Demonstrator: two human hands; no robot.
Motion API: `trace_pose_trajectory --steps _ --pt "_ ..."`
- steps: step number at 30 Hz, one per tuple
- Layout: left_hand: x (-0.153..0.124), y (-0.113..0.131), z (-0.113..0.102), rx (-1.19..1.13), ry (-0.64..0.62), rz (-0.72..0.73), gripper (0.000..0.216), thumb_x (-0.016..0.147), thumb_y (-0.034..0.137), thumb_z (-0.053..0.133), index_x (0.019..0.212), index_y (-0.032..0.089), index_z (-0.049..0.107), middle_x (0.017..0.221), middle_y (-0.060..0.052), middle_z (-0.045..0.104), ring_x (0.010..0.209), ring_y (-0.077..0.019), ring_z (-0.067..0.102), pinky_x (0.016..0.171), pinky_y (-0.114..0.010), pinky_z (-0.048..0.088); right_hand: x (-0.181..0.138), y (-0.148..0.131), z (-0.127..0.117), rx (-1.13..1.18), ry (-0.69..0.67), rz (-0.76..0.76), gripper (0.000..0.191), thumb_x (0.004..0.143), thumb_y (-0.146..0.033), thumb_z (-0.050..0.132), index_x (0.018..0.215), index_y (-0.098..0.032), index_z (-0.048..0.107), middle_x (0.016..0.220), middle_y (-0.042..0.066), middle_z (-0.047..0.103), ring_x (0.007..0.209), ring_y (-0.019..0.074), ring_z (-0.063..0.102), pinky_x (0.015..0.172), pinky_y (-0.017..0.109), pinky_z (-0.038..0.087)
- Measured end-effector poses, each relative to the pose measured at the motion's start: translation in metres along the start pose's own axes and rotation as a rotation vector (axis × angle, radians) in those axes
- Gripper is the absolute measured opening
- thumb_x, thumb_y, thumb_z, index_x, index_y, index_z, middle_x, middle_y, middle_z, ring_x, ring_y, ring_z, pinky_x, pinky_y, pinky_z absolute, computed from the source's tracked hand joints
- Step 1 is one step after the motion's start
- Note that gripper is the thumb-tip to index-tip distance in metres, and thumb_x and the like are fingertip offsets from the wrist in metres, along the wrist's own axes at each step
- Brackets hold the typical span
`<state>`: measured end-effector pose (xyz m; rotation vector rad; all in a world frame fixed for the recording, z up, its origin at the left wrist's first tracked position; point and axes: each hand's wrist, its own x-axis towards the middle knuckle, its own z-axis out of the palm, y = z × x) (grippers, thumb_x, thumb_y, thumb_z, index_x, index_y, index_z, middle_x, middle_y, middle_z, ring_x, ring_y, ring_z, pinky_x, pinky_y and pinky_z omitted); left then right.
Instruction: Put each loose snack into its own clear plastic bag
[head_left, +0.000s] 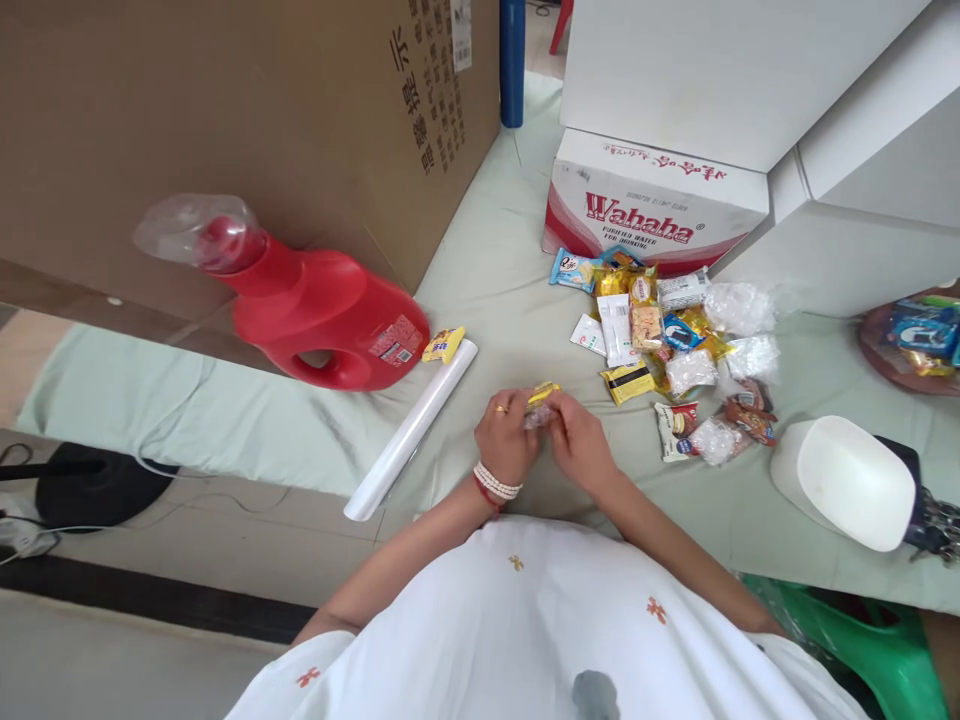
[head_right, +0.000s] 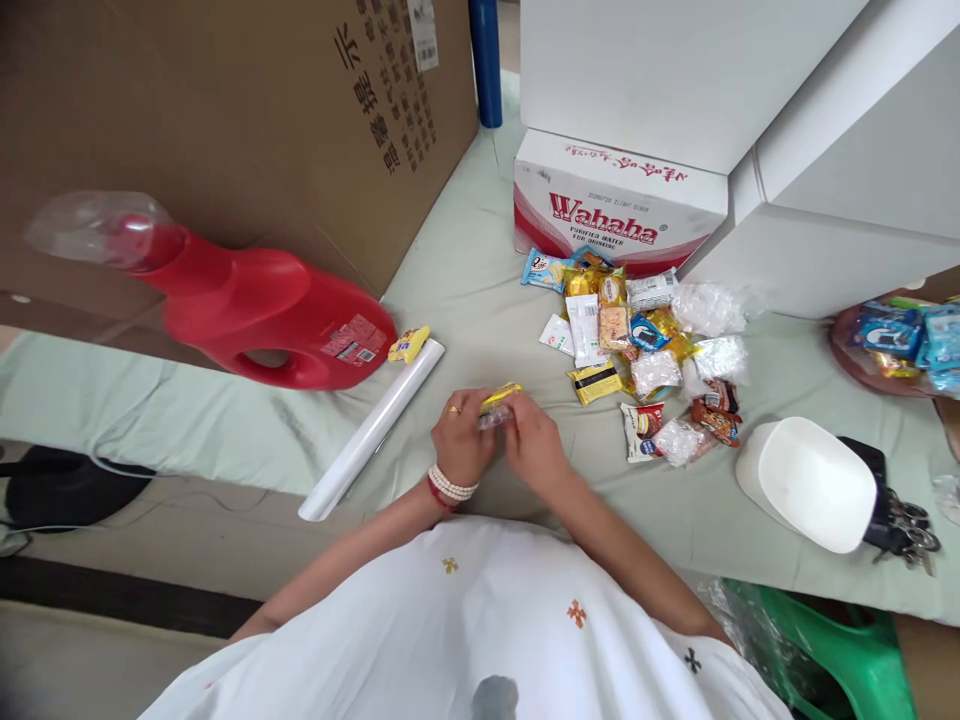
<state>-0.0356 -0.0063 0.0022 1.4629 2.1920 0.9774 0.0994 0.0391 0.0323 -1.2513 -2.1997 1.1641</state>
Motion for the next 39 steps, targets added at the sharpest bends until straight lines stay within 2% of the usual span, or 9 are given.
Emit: trace_pose_trajectory --steps 7,11,14,18,20,26,29,34,39 --pt "-0.02 0.017 0.01 -0.383 -0.137 0.407 0.067 0.081 0.026 0.058 0.145 0.021 0.042 0.131 -0.017 0.061 0.131 -0.0335 0.055 0.12 -0.059 0.032 -0.01 0.009 0.013 0.626 0.093 0.208 0.052 0.096 -0.053 0.054 0.135 -0.02 0.059 0.141 0.011 0.063 0.127 0.0242 0.061 0.109 0.04 0.049" --pt "-0.024 0.023 0.011 -0.797 -0.311 0.208 0.076 0.083 0.031 0.058 0.151 0.031 0.025 0.146 -0.014 0.052 0.141 -0.029 0.05 0.11 -0.051 0.047 -0.033 0.031 0.007 0.638 0.253 0.302 0.058 0.092 -0.052 0.058 0.138 -0.017 0.055 0.138 0.015 0.065 0.122 0.0268 0.064 0.104 0.045 0.053" --pt "-0.018 0.015 0.002 -0.848 -0.312 0.013 0.072 0.078 0.035 0.063 0.145 0.032 0.034 0.153 -0.013 0.045 0.147 -0.0298 0.043 0.105 -0.048 0.052 -0.071 0.059 -0.049 0.394 0.51 0.345 0.061 0.095 -0.046 0.052 0.149 -0.019 0.046 0.144 0.016 0.06 0.127 0.0286 0.062 0.101 0.047 0.055" --pt "-0.014 -0.013 -0.01 -0.909 -0.296 -0.101 0.056 0.072 0.034 0.063 0.126 0.028 0.051 0.143 -0.012 0.052 0.141 -0.0319 0.047 0.103 -0.05 0.054 -0.127 0.111 -0.172 -0.197 1.059 0.521 0.062 0.1 -0.027 0.039 0.16 -0.016 0.031 0.152 0.026 0.049 0.132 0.0298 0.06 0.099 0.042 0.054" --pt "-0.016 -0.024 -0.011 -0.934 -0.302 -0.14 0.05 0.071 0.03 0.063 0.12 0.026 0.054 0.137 -0.012 0.055 0.137 -0.0312 0.051 0.102 -0.05 0.055 -0.143 0.14 -0.223 -0.294 1.117 0.681 0.059 0.099 -0.024 0.042 0.157 -0.012 0.039 0.146 0.032 0.053 0.128 0.0317 0.062 0.091 0.04 0.055" --pt "-0.025 -0.032 -0.005 -0.98 -0.288 -0.175 0.047 0.068 0.022 0.064 0.114 0.025 0.058 0.125 -0.009 0.055 0.127 -0.027 0.054 0.102 -0.047 0.057 -0.134 0.194 -0.266 -0.334 0.691 1.007 0.05 0.098 -0.019 0.042 0.143 -0.005 0.057 0.123 0.027 0.067 0.096 0.0195 0.07 0.079 0.032 0.048" --pt "-0.026 -0.035 -0.006 -0.902 -0.247 -0.177 0.044 0.069 0.022 0.066 0.113 0.024 0.061 0.122 -0.008 0.052 0.12 -0.0254 0.057 0.096 -0.043 0.06 -0.13 0.202 -0.262 -0.444 0.549 1.111 0.035 0.088 -0.013 0.056 0.118 -0.01 0.074 0.11 0.026 0.071 0.095 0.028 0.069 0.08 0.036 0.044" --pt "-0.025 -0.045 -0.008 -0.733 -0.206 -0.161 0.033 0.07 0.02 0.066 0.103 0.023 0.066 0.112 -0.005 0.052 0.099 -0.02 0.059 0.079 -0.036 0.064 -0.142 0.204 -0.256 -0.777 0.219 1.177 0.043 0.084 -0.023 0.065 0.125 -0.01 0.071 0.108 0.027 0.07 0.098 0.0346 0.066 0.083 0.041 0.043" --pt "-0.022 -0.044 -0.003 -0.596 -0.205 -0.102 0.027 0.071 0.017 0.062 0.097 0.022 0.065 0.108 -0.005 0.052 0.093 -0.0185 0.058 0.07 -0.032 0.064 -0.152 0.205 -0.253 -0.829 0.582 1.008 0.054 0.091 -0.026 0.051 0.142 -0.012 0.063 0.12 0.024 0.063 0.108 0.0328 0.063 0.094 0.043 0.046"
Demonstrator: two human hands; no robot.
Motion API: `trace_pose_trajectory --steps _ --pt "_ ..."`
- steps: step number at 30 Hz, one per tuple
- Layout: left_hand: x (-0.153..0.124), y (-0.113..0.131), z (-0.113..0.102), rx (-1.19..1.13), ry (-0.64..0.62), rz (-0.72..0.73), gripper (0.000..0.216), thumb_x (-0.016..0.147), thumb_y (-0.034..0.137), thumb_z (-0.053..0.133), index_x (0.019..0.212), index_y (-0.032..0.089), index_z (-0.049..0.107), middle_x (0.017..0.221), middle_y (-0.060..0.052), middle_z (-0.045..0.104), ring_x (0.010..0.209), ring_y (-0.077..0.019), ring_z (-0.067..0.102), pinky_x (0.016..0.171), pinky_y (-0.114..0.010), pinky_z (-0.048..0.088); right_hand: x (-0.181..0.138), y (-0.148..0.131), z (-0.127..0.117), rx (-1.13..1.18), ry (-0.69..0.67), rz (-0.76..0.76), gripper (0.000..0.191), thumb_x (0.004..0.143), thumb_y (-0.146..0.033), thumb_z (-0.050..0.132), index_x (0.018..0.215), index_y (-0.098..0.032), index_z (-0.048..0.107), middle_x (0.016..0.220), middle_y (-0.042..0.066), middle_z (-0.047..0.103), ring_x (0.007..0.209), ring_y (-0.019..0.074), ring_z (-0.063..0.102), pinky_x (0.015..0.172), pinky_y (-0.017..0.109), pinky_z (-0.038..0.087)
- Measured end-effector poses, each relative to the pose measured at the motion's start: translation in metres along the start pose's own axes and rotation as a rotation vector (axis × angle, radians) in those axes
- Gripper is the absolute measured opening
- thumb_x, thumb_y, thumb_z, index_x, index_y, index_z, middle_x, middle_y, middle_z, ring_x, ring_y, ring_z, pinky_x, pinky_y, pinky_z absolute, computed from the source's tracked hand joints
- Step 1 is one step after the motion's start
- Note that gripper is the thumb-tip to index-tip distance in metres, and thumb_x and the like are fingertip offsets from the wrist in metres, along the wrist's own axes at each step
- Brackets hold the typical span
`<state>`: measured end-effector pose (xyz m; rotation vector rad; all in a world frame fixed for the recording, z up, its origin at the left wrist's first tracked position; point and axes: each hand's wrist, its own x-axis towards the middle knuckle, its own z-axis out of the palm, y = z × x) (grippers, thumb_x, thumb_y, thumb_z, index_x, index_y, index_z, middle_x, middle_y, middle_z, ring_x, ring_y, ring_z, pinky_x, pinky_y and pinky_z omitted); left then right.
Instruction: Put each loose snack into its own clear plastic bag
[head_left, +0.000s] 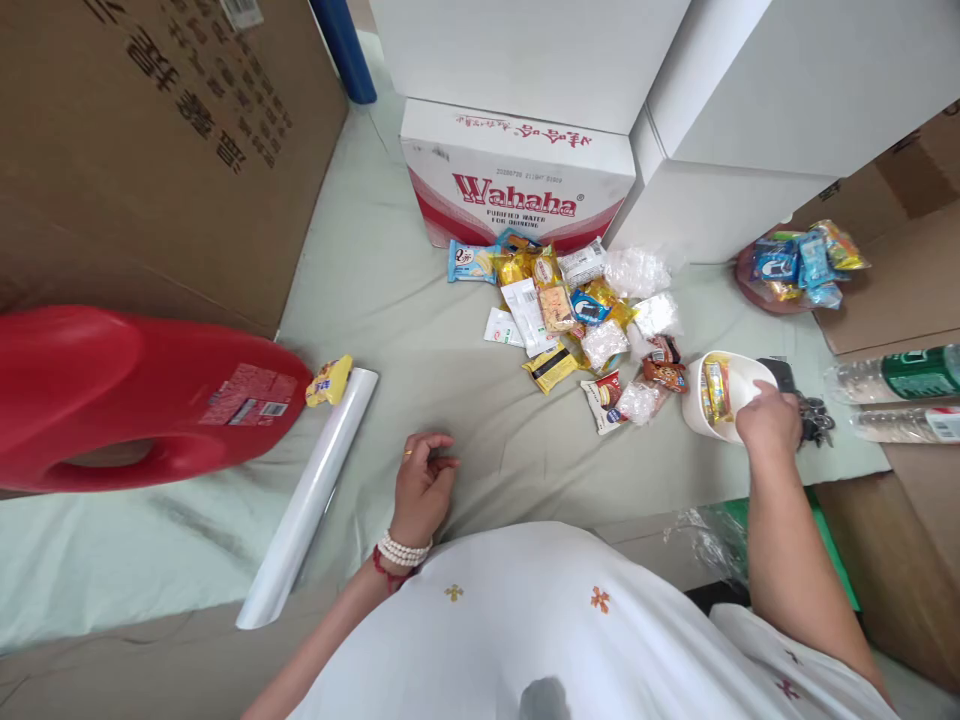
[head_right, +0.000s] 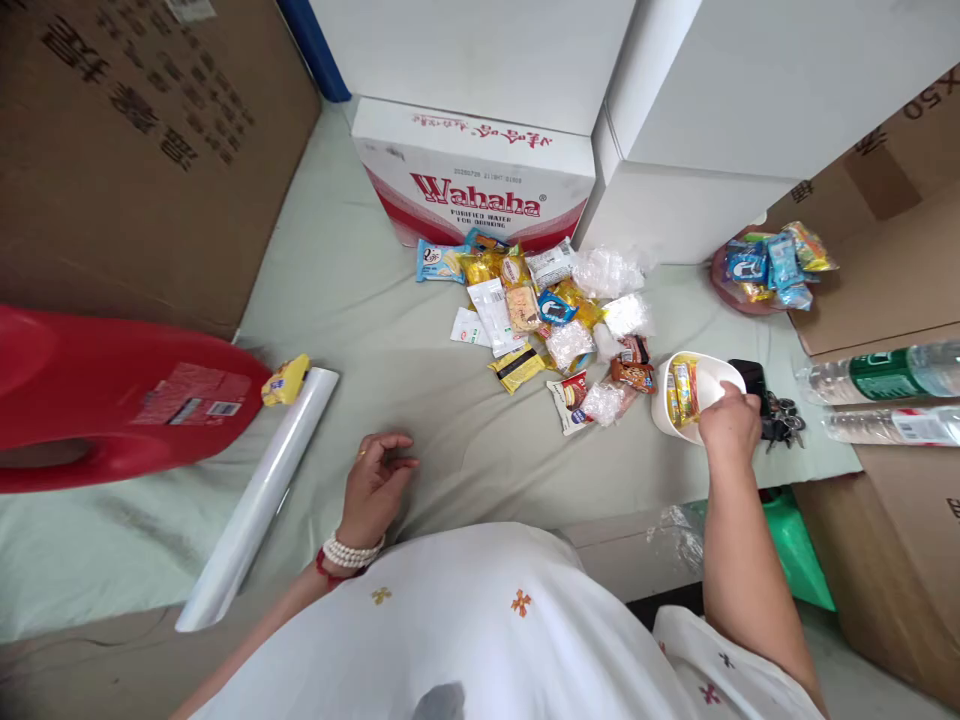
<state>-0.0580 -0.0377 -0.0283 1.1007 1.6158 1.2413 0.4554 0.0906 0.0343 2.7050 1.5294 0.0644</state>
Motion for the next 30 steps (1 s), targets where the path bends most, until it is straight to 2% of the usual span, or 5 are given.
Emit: trace_pose_trajectory --steps 6,12,16,24,30 --pt "0.001 0.0 0.002 0.058 -0.012 0.047 0.024 0.074 0.016 0.061 0.097 0.021 0.065 0.109 -0.006 0.054 0.095 -0.0194 0.058 0.072 -0.034 0.064 0.003 -0.002 0.007 0.214 -0.069 -0.264 0.053 0.092 -0.041 0.05 0.133 -0.015 0.069 0.124 0.018 0.066 0.104 0.0304 0.065 0.099 0.045 0.05" --pt "-0.001 0.001 -0.002 0.077 -0.033 0.065 0.021 0.079 0.014 0.06 0.098 0.021 0.066 0.108 -0.005 0.055 0.092 -0.0179 0.06 0.073 -0.033 0.064 -0.058 0.03 0.016 0.144 0.051 -0.488 0.046 0.093 -0.046 0.052 0.129 -0.022 0.07 0.141 0.012 0.061 0.126 0.0321 0.056 0.106 0.047 0.047" --pt "-0.001 0.004 -0.002 0.115 -0.038 0.078 0.02 0.08 0.014 0.059 0.096 0.021 0.067 0.106 -0.005 0.056 0.092 -0.0177 0.06 0.072 -0.032 0.063 -0.046 0.033 0.036 0.067 0.124 -0.439 0.039 0.092 -0.033 0.045 0.105 -0.016 0.077 0.134 0.016 0.066 0.128 0.0346 0.053 0.108 0.05 0.045" --pt "-0.003 0.005 0.001 0.115 -0.029 0.048 0.019 0.079 0.017 0.06 0.096 0.021 0.067 0.106 -0.005 0.056 0.088 -0.0169 0.061 0.074 -0.032 0.062 0.098 -0.05 0.016 0.174 0.036 -0.598 0.041 0.08 -0.019 0.056 0.116 -0.014 0.074 0.135 0.018 0.065 0.124 0.031 0.058 0.109 0.047 0.046" --pt "-0.01 0.011 -0.007 0.123 0.0 -0.033 0.015 0.082 0.02 0.06 0.095 0.022 0.067 0.101 -0.003 0.059 0.085 -0.0166 0.061 0.073 -0.03 0.059 0.033 -0.089 -0.021 0.432 0.212 -0.569 0.034 0.093 -0.03 0.053 0.118 -0.017 0.071 0.117 0.015 0.068 0.104 0.0279 0.065 0.095 0.043 0.053"
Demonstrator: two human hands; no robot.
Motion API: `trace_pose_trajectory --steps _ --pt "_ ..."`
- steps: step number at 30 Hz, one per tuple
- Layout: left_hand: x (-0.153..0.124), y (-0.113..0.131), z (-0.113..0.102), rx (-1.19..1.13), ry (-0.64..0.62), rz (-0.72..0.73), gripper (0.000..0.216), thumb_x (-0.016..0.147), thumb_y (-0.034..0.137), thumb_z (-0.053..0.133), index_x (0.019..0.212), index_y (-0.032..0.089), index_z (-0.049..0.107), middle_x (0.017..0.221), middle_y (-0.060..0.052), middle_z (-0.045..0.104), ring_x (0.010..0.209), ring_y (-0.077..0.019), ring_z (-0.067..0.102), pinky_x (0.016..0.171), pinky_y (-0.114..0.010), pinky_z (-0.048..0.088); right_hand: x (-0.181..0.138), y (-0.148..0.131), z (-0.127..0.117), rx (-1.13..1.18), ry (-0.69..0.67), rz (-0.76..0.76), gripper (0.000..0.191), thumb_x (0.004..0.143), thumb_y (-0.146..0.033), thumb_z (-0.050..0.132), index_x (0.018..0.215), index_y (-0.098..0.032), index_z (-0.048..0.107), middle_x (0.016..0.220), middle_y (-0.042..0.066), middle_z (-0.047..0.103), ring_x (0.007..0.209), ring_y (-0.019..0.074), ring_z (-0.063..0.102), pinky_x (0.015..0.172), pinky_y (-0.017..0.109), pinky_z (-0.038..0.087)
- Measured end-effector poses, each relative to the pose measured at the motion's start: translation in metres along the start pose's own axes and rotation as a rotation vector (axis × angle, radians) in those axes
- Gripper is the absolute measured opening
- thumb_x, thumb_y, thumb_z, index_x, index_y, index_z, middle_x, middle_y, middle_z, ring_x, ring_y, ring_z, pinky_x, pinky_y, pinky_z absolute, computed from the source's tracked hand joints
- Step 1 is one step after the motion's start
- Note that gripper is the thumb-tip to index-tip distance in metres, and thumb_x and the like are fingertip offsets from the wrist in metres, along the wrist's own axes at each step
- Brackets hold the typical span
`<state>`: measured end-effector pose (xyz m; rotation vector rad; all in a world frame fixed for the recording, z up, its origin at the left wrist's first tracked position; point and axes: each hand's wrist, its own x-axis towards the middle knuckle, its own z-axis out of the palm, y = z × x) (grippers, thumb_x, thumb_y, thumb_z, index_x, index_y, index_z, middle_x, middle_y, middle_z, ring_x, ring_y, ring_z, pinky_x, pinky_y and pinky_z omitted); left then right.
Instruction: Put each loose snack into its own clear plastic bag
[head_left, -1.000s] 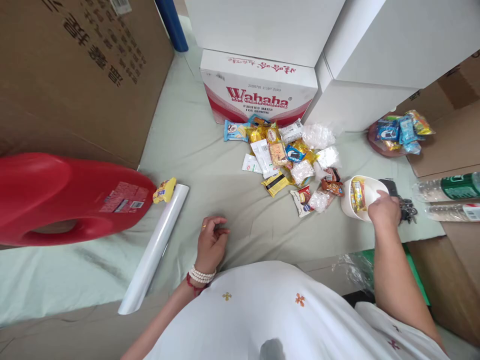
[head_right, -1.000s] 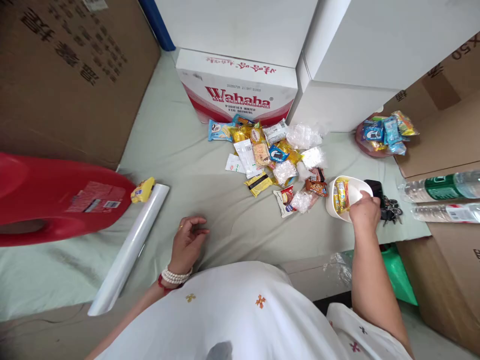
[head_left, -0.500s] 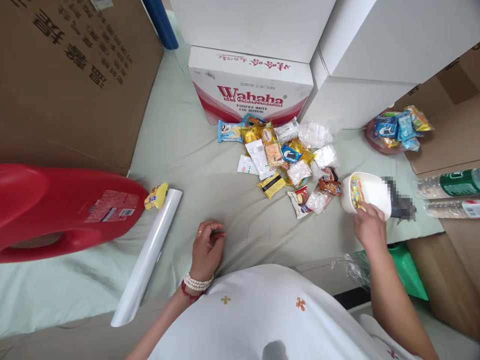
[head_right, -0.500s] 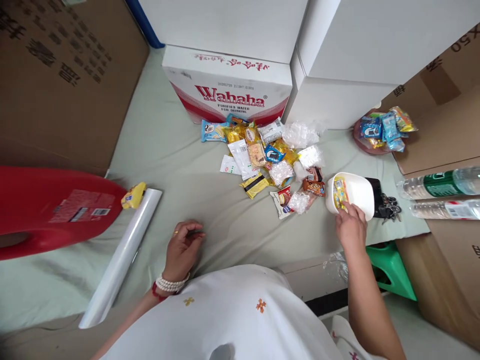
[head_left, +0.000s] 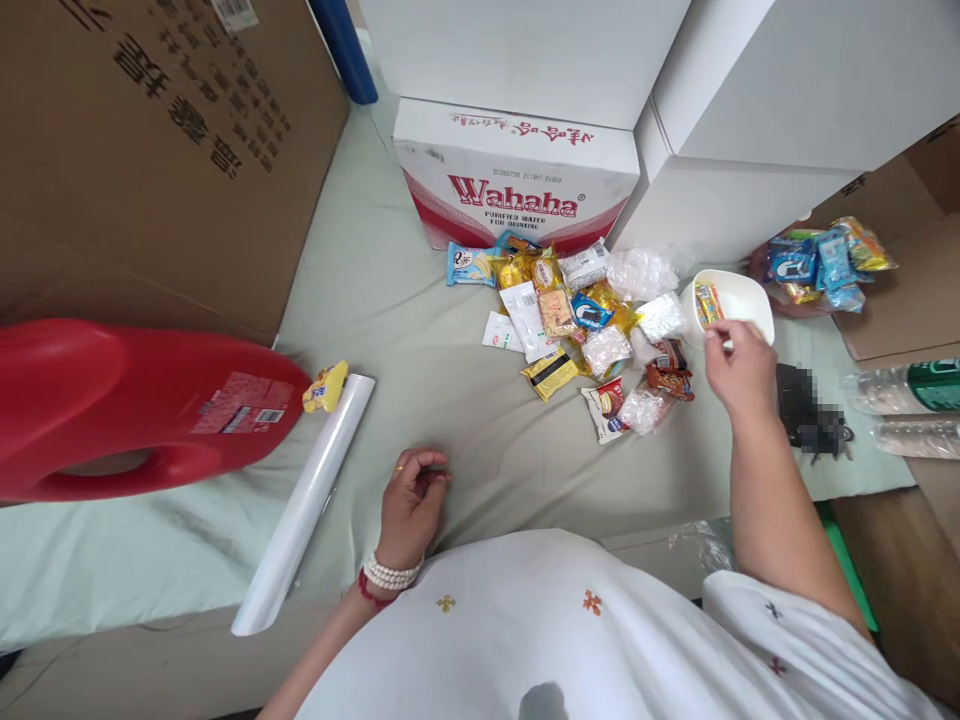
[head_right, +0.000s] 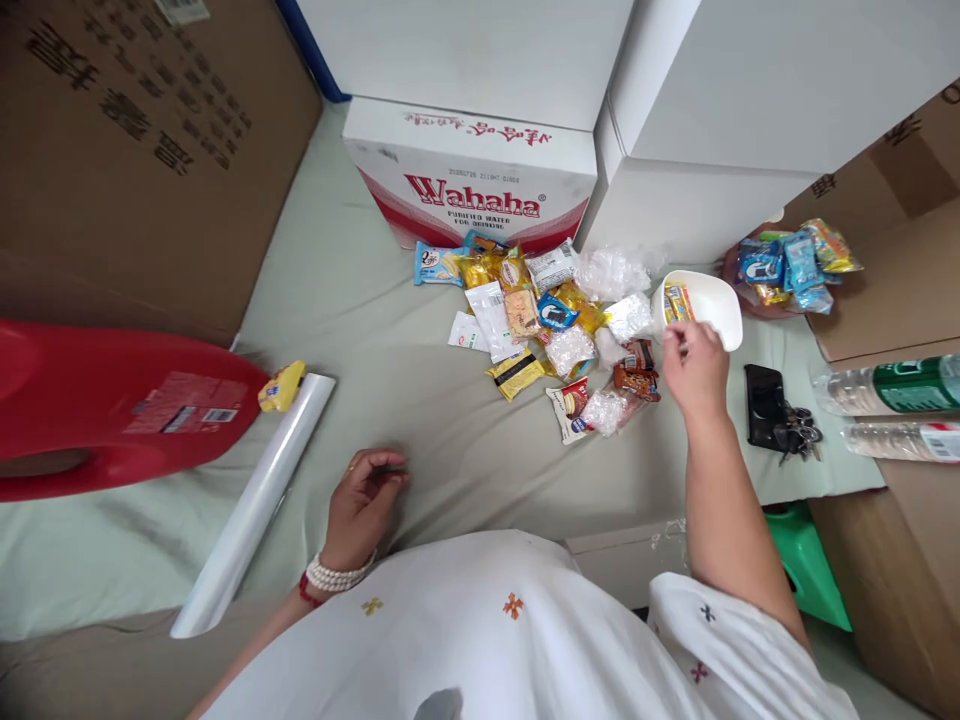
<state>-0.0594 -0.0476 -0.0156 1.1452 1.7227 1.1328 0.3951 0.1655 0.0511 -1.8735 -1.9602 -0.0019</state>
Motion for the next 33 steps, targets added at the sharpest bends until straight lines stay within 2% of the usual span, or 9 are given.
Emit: trace_pose_trajectory --steps 4,7,10,13,18,22,26,30,33 --pt "0.001 0.008 -0.005 0.018 -0.023 0.03 0.01 0.085 0.02 0.06 0.09 0.021 0.068 0.094 -0.003 0.061 0.086 -0.017 0.06 0.075 -0.028 0.052 -0.071 -0.028 -0.001 0.198 -0.373 -0.038 0.034 0.086 -0.049 0.066 0.106 -0.022 0.075 0.104 0.011 0.071 0.087 0.024 0.067 0.08 0.037 0.056" --pt "0.006 0.024 0.002 -0.04 -0.137 0.068 0.009 0.088 0.023 0.061 0.094 0.021 0.068 0.097 -0.004 0.061 0.091 -0.0177 0.059 0.077 -0.028 0.051 -0.105 -0.042 0.003 0.321 -0.312 0.159 0.033 0.085 -0.049 0.066 0.098 -0.021 0.076 0.096 0.009 0.074 0.08 0.0231 0.067 0.077 0.038 0.056" --pt "0.011 0.047 0.021 -0.171 -0.369 0.029 0.015 0.093 0.032 0.061 0.102 0.021 0.067 0.1 -0.006 0.062 0.091 -0.0178 0.061 0.074 -0.028 0.052 -0.119 -0.079 0.009 0.668 -0.218 0.463 0.04 0.084 -0.054 0.07 0.105 -0.02 0.077 0.09 0.006 0.074 0.07 0.0197 0.066 0.07 0.036 0.057" --pt "0.015 0.067 0.047 -0.298 -0.507 -0.042 0.04 0.087 0.04 0.072 0.121 0.021 0.063 0.115 -0.01 0.064 0.1 -0.0208 0.064 0.073 -0.028 0.053 -0.124 -0.138 0.02 1.059 -0.373 0.602 0.046 0.075 -0.055 0.08 0.103 -0.019 0.077 0.077 0.002 0.071 0.065 0.0175 0.064 0.062 0.032 0.058" --pt "0.023 0.062 0.06 -0.489 -0.434 -0.164 0.041 0.081 0.052 0.076 0.097 0.016 0.067 0.083 -0.003 0.067 0.071 -0.0139 0.059 0.064 -0.025 0.048 -0.126 -0.212 0.042 1.249 -0.684 0.575 0.044 0.069 -0.051 0.087 0.095 -0.02 0.07 0.065 -0.003 0.064 0.054 0.012 0.057 0.048 0.023 0.051" --pt "0.024 0.044 0.033 -0.393 -0.266 -0.268 0.037 0.075 0.049 0.081 0.077 0.016 0.065 0.063 0.003 0.059 0.055 -0.0095 0.049 0.054 -0.023 0.038 -0.107 -0.213 0.046 1.171 -0.779 0.519 0.039 0.069 -0.049 0.087 0.084 -0.019 0.066 0.061 -0.003 0.062 0.043 0.0072 0.044 0.036 0.018 0.036" --pt "0.022 0.036 0.008 -0.439 -0.398 -0.318 0.037 0.074 0.049 0.082 0.078 0.015 0.068 0.064 0.002 0.061 0.053 -0.0078 0.045 0.052 -0.023 0.034 -0.084 -0.205 0.038 1.338 -0.871 0.616 0.037 0.069 -0.04 0.087 0.092 -0.02 0.065 0.056 -0.007 0.055 0.038 0.0034 0.028 0.031 0.014 0.018" --pt "0.02 0.04 0.005 -0.646 -0.491 -0.402 0.042 0.074 0.054 0.082 0.079 0.016 0.066 0.065 0.002 0.058 0.05 -0.0055 0.04 0.051 -0.023 0.03 -0.082 -0.212 0.034 1.548 -0.748 0.635 0.043 0.075 -0.045 0.083 0.108 -0.023 0.067 0.093 0.004 0.072 0.06 0.0088 0.054 0.047 0.018 0.046" --pt "0.021 0.045 0.009 -0.719 -0.448 -0.451 0.044 0.073 0.055 0.083 0.08 0.015 0.065 0.066 0.002 0.058 0.05 -0.0049 0.039 0.051 -0.023 0.028 -0.093 -0.217 0.036 1.414 -0.624 0.618 0.043 0.075 -0.049 0.085 0.106 -0.023 0.069 0.108 0.005 0.071 0.07 0.0104 0.057 0.051 0.02 0.049"
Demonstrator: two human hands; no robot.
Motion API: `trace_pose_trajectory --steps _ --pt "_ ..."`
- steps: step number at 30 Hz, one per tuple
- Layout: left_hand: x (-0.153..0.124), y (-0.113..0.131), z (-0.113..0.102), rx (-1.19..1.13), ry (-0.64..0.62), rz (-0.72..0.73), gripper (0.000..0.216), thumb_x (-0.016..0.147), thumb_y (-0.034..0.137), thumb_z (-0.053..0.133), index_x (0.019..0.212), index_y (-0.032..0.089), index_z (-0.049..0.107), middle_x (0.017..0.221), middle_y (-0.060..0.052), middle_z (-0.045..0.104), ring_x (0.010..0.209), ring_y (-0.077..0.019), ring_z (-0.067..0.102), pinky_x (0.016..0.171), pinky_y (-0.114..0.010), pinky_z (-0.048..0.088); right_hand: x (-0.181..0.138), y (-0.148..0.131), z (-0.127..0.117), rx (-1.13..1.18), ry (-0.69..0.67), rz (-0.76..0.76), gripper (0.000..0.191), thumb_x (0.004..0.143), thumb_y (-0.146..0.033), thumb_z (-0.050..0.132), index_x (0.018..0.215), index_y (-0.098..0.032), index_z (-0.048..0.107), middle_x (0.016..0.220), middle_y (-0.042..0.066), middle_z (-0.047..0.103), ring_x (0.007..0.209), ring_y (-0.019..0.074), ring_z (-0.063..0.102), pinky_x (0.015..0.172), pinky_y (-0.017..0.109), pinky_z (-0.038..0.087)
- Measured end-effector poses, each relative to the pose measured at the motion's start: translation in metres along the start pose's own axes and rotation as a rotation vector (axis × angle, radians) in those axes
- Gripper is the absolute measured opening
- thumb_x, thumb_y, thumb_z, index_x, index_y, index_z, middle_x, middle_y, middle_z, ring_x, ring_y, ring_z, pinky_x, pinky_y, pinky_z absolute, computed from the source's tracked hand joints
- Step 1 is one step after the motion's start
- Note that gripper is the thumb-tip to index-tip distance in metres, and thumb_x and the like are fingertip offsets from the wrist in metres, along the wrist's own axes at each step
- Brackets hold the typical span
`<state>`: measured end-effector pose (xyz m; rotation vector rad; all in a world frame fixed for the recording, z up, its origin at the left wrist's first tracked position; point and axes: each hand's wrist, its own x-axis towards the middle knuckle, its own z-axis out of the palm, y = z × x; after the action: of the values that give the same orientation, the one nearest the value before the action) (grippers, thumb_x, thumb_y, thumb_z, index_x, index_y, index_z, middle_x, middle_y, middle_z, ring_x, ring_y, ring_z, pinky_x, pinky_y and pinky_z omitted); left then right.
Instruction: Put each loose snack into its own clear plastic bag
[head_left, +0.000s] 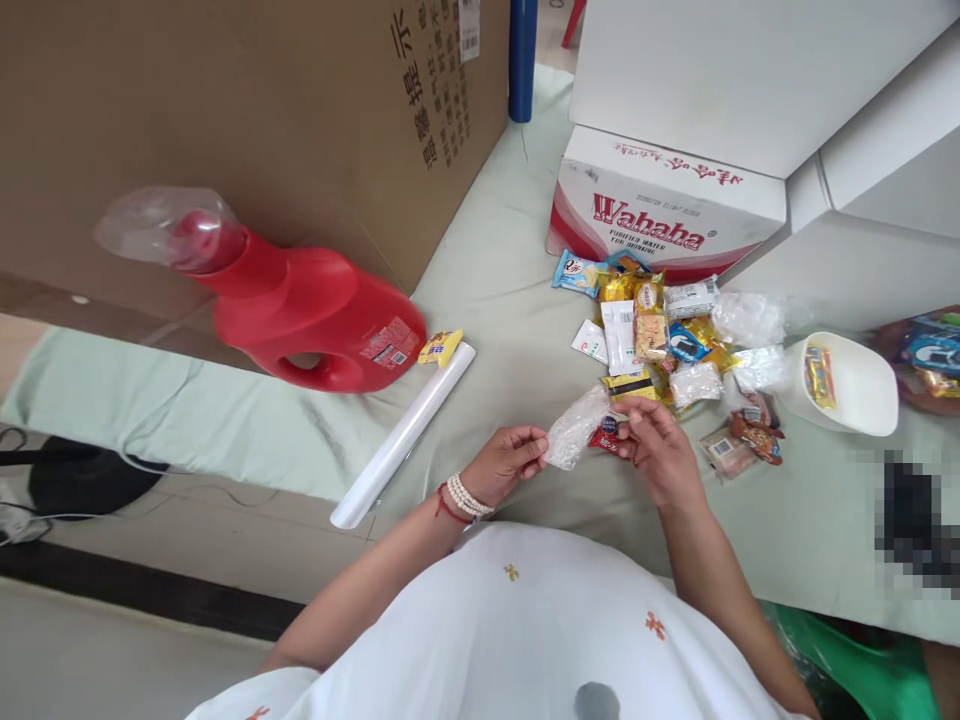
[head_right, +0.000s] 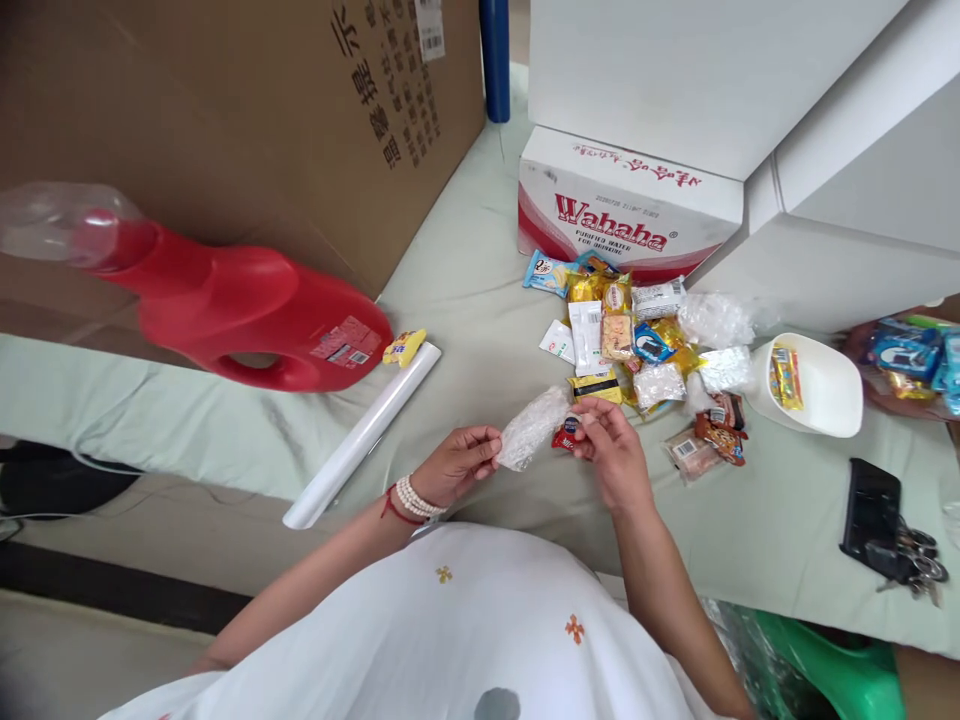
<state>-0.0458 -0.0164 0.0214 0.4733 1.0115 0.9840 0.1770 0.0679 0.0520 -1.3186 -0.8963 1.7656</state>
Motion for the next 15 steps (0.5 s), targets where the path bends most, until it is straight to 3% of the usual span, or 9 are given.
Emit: trace_pose_trajectory --steps 3,6,9,13,15 --pt "0.003 0.0 0.002 -0.028 0.008 0.002 0.046 0.072 0.056 0.084 0.08 0.015 0.064 0.065 0.002 0.057 0.05 -0.005 0.039 0.051 -0.022 0.027 -0.007 0.012 0.003 -0.101 0.025 0.074 0.048 0.071 -0.055 0.086 0.1 -0.02 0.069 0.096 0.004 0.069 0.06 0.0086 0.05 0.04 0.016 0.036" --pt "0.007 -0.006 0.0 0.019 -0.011 -0.012 0.046 0.074 0.059 0.08 0.081 0.016 0.065 0.066 0.002 0.057 0.05 -0.0052 0.038 0.051 -0.023 0.026 -0.013 0.019 0.008 -0.068 -0.122 0.186 0.046 0.068 -0.056 0.088 0.086 -0.019 0.067 0.08 0.002 0.065 0.056 0.008 0.046 0.039 0.017 0.032" --pt "0.009 -0.014 -0.001 0.205 -0.002 0.011 0.045 0.08 0.06 0.073 0.085 0.016 0.067 0.067 0.001 0.058 0.053 -0.0086 0.042 0.053 -0.024 0.031 -0.012 0.021 0.016 -0.089 -0.19 0.169 0.045 0.067 -0.056 0.088 0.075 -0.019 0.066 0.066 -0.001 0.058 0.052 0.008 0.041 0.039 0.018 0.032" --pt "0.006 -0.015 0.005 0.589 0.291 0.357 0.033 0.09 0.051 0.066 0.094 0.019 0.069 0.084 -0.004 0.061 0.07 -0.0153 0.052 0.066 -0.028 0.043 -0.006 0.021 0.021 -0.279 -0.218 0.047 0.043 0.074 -0.061 0.081 0.072 -0.02 0.068 0.057 -0.003 0.053 0.049 0.0097 0.041 0.042 0.022 0.035" --pt "0.005 -0.01 0.013 0.72 0.338 0.509 0.028 0.095 0.047 0.061 0.098 0.02 0.068 0.091 -0.005 0.062 0.077 -0.0176 0.054 0.073 -0.031 0.045 -0.003 0.02 0.021 -0.384 -0.279 0.037 0.043 0.076 -0.062 0.078 0.071 -0.021 0.068 0.054 -0.004 0.051 0.047 0.0105 0.041 0.043 0.023 0.034"
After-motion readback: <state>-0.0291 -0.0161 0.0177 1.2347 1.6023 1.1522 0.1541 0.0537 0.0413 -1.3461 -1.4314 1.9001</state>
